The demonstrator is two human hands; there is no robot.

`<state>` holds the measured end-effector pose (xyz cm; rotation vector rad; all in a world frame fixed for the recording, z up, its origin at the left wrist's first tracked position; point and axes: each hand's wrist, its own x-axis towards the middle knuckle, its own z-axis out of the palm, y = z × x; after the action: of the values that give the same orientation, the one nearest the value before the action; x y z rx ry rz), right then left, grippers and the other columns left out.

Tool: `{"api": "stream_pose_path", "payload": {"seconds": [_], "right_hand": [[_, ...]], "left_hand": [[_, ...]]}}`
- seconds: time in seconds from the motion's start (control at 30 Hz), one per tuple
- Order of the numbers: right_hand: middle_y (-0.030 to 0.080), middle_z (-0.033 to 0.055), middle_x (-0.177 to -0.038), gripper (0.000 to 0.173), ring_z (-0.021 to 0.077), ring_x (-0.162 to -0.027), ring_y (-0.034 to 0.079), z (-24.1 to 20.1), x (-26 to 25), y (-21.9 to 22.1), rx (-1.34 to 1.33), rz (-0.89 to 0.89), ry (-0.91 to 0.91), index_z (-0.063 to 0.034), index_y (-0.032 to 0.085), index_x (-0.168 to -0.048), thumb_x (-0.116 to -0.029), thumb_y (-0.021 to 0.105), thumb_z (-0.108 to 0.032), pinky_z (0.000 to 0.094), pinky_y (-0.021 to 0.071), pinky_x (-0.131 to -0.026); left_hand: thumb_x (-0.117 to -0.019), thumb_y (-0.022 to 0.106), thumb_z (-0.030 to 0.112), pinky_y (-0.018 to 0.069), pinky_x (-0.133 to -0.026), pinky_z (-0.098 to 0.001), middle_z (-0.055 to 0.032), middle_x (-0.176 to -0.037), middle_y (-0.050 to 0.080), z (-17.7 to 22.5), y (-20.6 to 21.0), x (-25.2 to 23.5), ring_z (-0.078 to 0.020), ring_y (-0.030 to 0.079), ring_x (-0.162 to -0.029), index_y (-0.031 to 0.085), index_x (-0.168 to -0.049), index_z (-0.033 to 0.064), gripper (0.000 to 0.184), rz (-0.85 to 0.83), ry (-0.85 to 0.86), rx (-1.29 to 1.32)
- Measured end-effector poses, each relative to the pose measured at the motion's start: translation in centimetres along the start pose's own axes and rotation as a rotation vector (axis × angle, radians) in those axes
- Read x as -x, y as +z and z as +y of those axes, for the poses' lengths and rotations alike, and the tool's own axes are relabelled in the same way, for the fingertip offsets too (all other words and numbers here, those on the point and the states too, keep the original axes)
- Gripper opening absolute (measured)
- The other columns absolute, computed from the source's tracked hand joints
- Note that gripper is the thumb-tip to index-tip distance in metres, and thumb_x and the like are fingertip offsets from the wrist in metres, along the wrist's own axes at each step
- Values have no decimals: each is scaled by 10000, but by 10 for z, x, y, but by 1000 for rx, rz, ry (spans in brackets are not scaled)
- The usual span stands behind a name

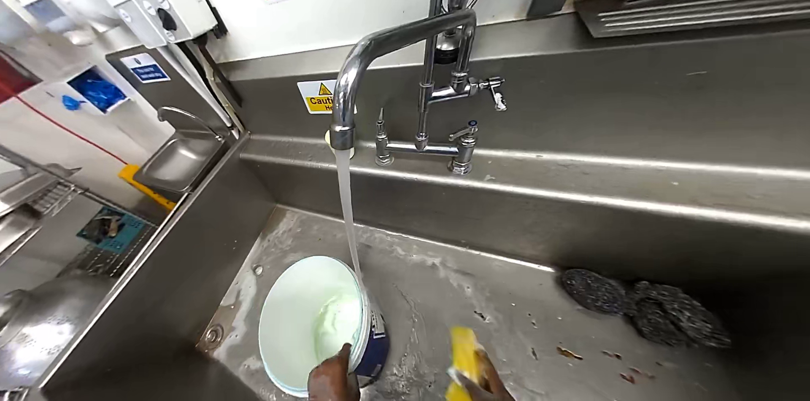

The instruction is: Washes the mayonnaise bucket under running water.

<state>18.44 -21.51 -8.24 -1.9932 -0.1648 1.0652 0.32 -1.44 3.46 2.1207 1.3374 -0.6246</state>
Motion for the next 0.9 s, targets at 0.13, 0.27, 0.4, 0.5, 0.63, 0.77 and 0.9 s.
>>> {"api": "stream_pose_path", "payload": {"seconds": [0.13,0.27,0.4,0.5,0.63,0.77,0.9], "right_hand": [[592,286,-1365,773,356,-1144,658,-105,48,34,-135,-73,-171,-48,306,-1606,-953,704,-162,516,529,-987],[486,268,-1516,747,425,-1322,559,-141,42,74,123,-61,-259,-118,342,-1611,-971,680,-305,600,444,-1095],[517,231,-1504,583,378,-1393,503,-170,8,77,213,-73,-238,-110,449,-1554,-1023,624,-276,539,381,-1169],[545,230,-1478,602,381,-1367,532,-168,32,87,310,-43,-293,-103,476,-1537,-987,666,-259,541,407,-1151],[557,226,-1463,628,366,-1347,552,-171,24,91,300,-70,-318,-100,472,-1535,-965,690,-249,542,419,-1145],[500,271,-1495,685,447,-1263,595,-176,57,92,382,-28,-359,-116,452,-1548,-932,721,-251,604,495,-1034],[511,286,-1478,686,452,-1246,606,-175,70,95,355,-21,-338,-84,457,-1535,-926,732,-241,601,499,-1030]], "left_hand": [[-975,587,172,483,-1009,-625,-235,-1214,710,19,3,17,-433,664,-1166,570,-1460,74,495,32,41,62],[-960,625,199,493,-991,-629,-255,-1151,721,19,7,24,-446,678,-1122,619,-1394,39,462,55,123,82],[-939,641,168,499,-975,-642,-279,-1106,727,0,14,32,-474,691,-1074,621,-1380,-14,478,132,212,155],[-936,649,177,488,-1001,-636,-283,-1130,721,-11,11,32,-472,682,-1100,612,-1390,-14,494,105,210,203],[-927,652,172,488,-1004,-634,-281,-1133,720,-15,12,38,-463,685,-1099,609,-1391,-18,502,106,226,248],[-921,679,184,488,-999,-637,-286,-1105,721,-16,6,35,-466,682,-1090,661,-1298,-46,442,131,243,285],[-934,674,226,497,-984,-633,-290,-1083,721,-12,7,36,-461,686,-1080,687,-1208,-73,406,131,219,296]]}}
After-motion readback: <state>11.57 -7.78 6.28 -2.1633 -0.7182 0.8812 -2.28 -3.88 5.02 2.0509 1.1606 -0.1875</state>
